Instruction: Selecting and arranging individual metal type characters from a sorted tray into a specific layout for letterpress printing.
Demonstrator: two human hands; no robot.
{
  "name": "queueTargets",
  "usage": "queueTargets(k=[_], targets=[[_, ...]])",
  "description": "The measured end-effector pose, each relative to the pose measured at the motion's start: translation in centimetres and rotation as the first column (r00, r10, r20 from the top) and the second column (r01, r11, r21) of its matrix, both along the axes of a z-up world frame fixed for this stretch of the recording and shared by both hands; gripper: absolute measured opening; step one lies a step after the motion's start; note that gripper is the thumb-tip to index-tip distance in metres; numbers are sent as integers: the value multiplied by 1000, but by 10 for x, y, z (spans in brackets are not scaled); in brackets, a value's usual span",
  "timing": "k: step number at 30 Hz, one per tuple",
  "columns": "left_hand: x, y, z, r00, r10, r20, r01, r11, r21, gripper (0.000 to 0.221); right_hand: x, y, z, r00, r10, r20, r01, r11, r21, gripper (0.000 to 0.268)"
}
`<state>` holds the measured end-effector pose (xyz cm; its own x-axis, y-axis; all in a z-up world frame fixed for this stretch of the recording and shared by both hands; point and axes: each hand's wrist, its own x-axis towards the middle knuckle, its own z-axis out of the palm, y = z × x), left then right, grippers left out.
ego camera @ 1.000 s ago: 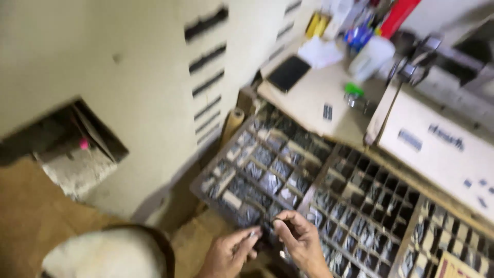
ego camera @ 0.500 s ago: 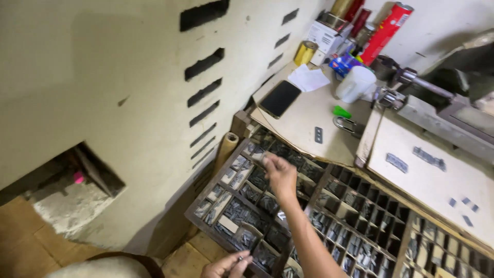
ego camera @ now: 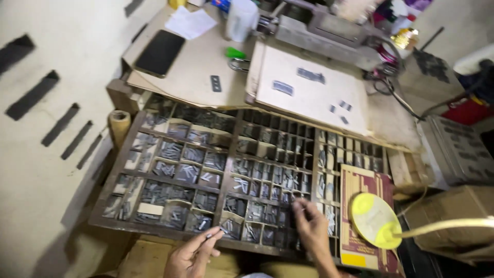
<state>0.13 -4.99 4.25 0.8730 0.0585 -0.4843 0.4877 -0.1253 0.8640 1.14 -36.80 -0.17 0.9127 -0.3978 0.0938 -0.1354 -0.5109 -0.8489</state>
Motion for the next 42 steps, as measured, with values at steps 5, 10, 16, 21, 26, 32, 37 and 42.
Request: queueTargets(k=[5, 10, 16, 21, 26, 32, 37, 42], targets=[[-5, -21, -21, 901, -336, 276, 269, 929, 255, 44, -1, -25, 10, 988, -123, -98, 123, 992, -3, 31], [-2, -31, -35, 674, -456, 581, 384, 889, 251, 45, 4, -21, 7, 992, -87, 88, 93, 993, -68, 27], [-1, -38, -26, 530, -413, 741, 378, 897, 229, 39, -27, 15, 34, 978, 160, 135, -173, 981, 85, 32], [-5, -41, -30, 476, -408, 779, 393, 891, 226, 36, -42, 55, 41, 803, 528, 276, -547, 837, -12, 20], [-6, -40, -35, 421, -417, 806, 379, 888, 261, 35, -39, 83, 55, 740, 608, 288, -631, 776, -18, 29], [-8, -38, -35, 416, -428, 802, 350, 890, 293, 37, -37, 88, 47, 761, 580, 291, -597, 802, -35, 23], [-9, -38, -36, 417, -450, 790, 322, 886, 334, 36, -38, 91, 55, 775, 558, 298, -592, 805, 32, 23], [-11, -34, -40, 451, -475, 756, 362, 871, 332, 42, -37, 96, 56, 768, 542, 342, -581, 814, 15, 16]])
